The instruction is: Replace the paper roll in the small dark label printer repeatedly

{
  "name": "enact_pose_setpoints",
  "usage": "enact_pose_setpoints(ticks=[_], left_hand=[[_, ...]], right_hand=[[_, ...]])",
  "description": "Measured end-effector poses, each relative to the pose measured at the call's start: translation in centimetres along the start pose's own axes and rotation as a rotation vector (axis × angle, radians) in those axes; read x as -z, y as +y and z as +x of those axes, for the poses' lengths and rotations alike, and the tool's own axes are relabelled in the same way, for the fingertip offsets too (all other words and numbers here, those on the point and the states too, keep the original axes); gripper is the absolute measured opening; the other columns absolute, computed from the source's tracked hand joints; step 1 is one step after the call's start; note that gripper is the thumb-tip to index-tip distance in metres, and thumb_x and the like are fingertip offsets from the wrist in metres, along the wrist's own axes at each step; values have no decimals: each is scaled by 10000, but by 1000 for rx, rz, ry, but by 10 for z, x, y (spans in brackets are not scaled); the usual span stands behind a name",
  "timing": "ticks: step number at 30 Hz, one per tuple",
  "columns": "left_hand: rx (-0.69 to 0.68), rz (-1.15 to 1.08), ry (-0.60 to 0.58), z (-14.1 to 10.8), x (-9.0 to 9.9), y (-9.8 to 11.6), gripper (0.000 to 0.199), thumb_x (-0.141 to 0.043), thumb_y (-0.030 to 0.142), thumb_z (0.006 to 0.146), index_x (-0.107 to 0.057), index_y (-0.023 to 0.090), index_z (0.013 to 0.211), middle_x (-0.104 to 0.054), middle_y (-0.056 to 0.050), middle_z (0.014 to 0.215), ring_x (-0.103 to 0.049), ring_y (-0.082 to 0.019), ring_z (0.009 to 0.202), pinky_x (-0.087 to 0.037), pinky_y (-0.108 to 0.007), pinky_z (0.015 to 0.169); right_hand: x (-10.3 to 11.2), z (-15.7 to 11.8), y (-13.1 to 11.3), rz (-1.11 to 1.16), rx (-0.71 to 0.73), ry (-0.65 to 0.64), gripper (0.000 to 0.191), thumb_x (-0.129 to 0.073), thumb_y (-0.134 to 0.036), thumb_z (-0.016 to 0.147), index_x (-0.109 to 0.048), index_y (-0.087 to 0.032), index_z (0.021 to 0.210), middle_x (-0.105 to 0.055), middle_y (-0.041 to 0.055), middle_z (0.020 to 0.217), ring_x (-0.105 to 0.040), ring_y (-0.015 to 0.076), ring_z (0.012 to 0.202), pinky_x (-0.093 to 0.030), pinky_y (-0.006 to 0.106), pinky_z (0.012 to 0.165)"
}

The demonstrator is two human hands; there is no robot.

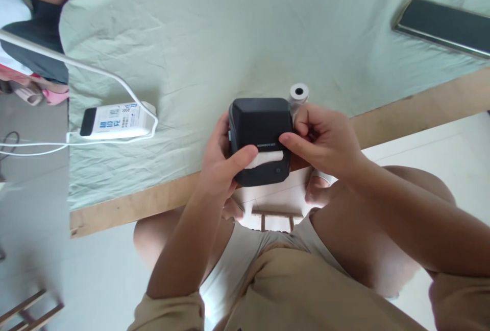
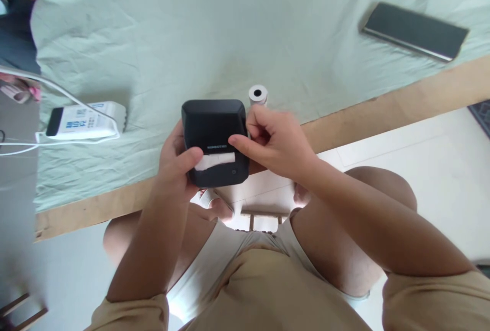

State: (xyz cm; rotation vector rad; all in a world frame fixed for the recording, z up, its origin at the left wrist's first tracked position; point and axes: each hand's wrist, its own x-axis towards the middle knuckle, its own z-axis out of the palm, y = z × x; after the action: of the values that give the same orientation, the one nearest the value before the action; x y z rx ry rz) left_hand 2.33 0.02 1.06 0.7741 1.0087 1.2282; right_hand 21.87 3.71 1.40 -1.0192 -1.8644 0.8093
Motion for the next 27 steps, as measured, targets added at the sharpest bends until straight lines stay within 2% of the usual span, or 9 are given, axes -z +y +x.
enact_pose_setpoints(ticks=[2, 5, 9, 11, 13, 16, 19, 24, 27], left_hand=[[6, 1, -14, 3, 1, -2, 483, -874, 423, 804, -684, 217, 1197, -803, -84, 1078, -802, -326, 1010, -674, -363, 762], [-6, -2, -58, 5, 2, -4, 396, -838, 407, 849, -700, 226, 1173, -804, -51, 964, -817, -290, 929, -660, -303, 655], [-32, -4, -15, 3, 3, -5, 277, -808, 348, 886, -733, 240, 1129, -785, -10, 892, -818, -232, 883, -631, -229, 605], [-29, 3, 3, 1, 1, -4, 290, -823, 368, 877, -742, 244, 1126, -791, -11, 906, -818, -243, 948, -652, -242, 672], [-38, -3, 13, 0, -1, -3, 345, -829, 443, 871, -747, 249, 1144, -809, -28, 995, -796, -282, 1100, -672, -293, 820], [-45, -55, 29, 1, -4, -2, 364, -754, 541, 919, -758, 253, 1142, -811, -26, 1154, -691, -320, 1334, -623, -370, 1049], [-11, -131, 114, 5, -7, -2, 277, -662, 484, 988, -769, 236, 1046, -821, -12, 1137, -667, -307, 1372, -601, -393, 1098], [133, -186, 273, 9, -10, -2, 396, -586, 527, 1017, -773, 197, 902, -826, -53, 900, -786, -302, 1129, -639, -444, 1018], [83, -204, 274, 10, -10, -2, 385, -583, 451, 1035, -784, 199, 824, -790, -13, 763, -806, -219, 844, -665, -365, 887]], right_hand=[[0, 0, 0, 73, -89, -39, 429, -707, -309, 872, -345, -234, 655, -349, -84, 521, -280, 60, 474, -191, 246, 416], [-1, 1, -3, 108, -207, -73, 438, -707, -331, 870, -351, -234, 634, -341, -80, 524, -276, 60, 490, -202, 251, 433], [-3, 4, -4, 111, -244, -76, 442, -710, -345, 857, -351, -237, 622, -336, -78, 523, -279, 65, 500, -209, 255, 443], [-3, 4, -3, 128, -241, -87, 442, -700, -367, 859, -349, -240, 623, -337, -77, 520, -282, 66, 495, -214, 253, 439], [-3, 4, -1, 143, -225, -93, 431, -683, -385, 865, -351, -244, 629, -350, -76, 517, -297, 67, 488, -221, 251, 431], [-2, 3, 1, 134, -193, -103, 410, -650, -393, 888, -356, -246, 643, -354, -76, 514, -307, 66, 481, -223, 245, 422], [-1, 1, 1, 111, -154, -117, 362, -630, -372, 901, -379, -244, 673, -360, -82, 526, -302, 60, 476, -229, 238, 420], [0, 2, 2, 102, -143, -127, 354, -681, -350, 848, -362, -251, 729, -390, -89, 550, -308, 60, 490, -238, 235, 430], [1, 3, 2, 174, -154, -160, 396, -735, -345, 809, -353, -259, 748, -423, -93, 554, -334, 63, 485, -266, 231, 425]])
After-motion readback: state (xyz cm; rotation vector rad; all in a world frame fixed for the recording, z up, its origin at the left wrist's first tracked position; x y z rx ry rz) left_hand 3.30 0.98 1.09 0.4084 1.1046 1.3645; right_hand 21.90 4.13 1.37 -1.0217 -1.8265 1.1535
